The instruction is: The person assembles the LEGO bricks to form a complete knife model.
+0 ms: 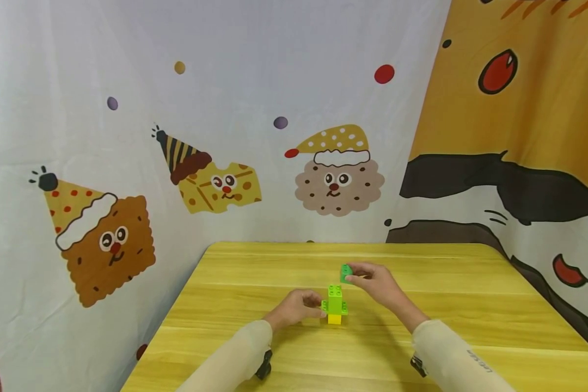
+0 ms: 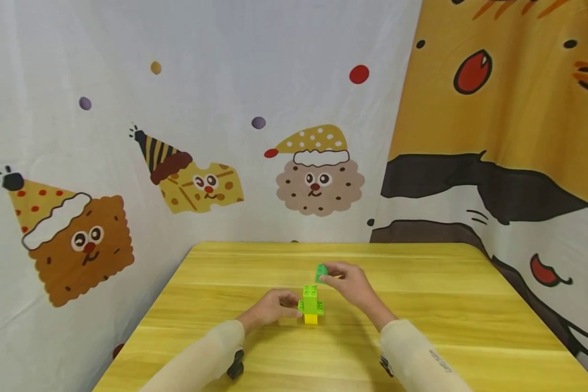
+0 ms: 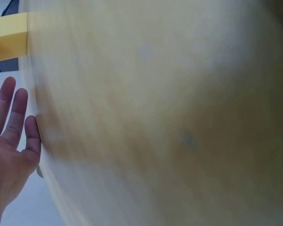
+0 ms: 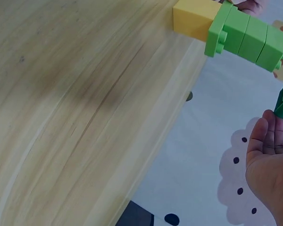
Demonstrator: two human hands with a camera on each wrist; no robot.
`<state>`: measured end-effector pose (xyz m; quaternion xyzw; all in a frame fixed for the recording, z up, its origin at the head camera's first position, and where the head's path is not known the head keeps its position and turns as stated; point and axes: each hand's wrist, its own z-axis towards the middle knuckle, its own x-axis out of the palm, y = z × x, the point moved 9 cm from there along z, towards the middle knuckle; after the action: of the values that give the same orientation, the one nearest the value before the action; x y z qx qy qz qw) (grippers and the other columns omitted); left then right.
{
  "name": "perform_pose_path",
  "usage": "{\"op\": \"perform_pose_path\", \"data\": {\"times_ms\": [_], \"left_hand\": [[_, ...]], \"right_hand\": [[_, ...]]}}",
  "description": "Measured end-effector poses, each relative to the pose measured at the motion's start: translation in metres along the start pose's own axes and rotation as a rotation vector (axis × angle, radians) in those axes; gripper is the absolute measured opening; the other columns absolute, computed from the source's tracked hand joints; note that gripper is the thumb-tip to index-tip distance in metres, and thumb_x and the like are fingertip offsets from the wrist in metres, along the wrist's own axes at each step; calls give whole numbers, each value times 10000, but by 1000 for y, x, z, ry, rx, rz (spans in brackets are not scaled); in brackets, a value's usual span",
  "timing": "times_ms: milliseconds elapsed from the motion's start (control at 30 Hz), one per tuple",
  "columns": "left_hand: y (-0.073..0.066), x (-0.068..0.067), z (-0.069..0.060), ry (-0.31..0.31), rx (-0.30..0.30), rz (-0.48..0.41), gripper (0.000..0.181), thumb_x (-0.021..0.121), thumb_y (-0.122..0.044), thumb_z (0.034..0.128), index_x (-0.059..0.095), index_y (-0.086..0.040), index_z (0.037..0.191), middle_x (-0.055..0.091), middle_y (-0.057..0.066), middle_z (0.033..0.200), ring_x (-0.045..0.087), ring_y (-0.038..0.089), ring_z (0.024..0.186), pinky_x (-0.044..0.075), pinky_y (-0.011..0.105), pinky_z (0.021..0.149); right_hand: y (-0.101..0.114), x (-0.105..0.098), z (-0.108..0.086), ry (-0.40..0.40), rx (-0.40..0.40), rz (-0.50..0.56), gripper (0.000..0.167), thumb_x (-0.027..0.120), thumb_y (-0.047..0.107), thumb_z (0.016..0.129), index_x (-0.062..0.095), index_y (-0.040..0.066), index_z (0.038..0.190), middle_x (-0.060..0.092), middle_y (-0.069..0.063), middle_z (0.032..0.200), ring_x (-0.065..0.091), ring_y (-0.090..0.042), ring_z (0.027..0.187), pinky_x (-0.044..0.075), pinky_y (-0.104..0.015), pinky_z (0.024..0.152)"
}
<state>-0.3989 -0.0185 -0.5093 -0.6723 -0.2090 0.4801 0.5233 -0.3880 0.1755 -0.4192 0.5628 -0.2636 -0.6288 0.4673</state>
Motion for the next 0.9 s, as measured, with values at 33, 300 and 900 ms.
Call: {"op": "perform_pose_path", "data": {"times_ms": [33, 300, 900], "left_hand": [[0, 0, 0, 0, 0, 1, 243, 803, -257, 858, 719, -165, 1067, 660, -21, 992, 606, 141, 912, 515, 339, 815], [0, 0, 1, 11, 11, 1, 232, 795, -247, 868, 719, -163, 1070, 664, -32, 1000, 614, 137, 929, 518, 349, 844], [0, 0, 1, 5, 10, 10, 241, 787, -276, 874, 719, -181, 1085, 669, -48, 1018, 615, 132, 945, 521, 354, 836]], "right_hand": [[2, 1, 0, 5, -12, -3, 444, 726, 284, 924, 652, 57, 1298, 682, -88, 1172, 638, -209, 967, 537, -376, 823], [10, 10, 0, 19, -55, -31, 411, 724, 254, 926, 663, 54, 1280, 676, -62, 1175, 626, -202, 1020, 514, -351, 851], [14, 24, -2, 82, -98, -31, 369, 747, 272, 902, 707, 79, 1215, 685, 3, 1066, 622, -190, 979, 522, -300, 792]]}}
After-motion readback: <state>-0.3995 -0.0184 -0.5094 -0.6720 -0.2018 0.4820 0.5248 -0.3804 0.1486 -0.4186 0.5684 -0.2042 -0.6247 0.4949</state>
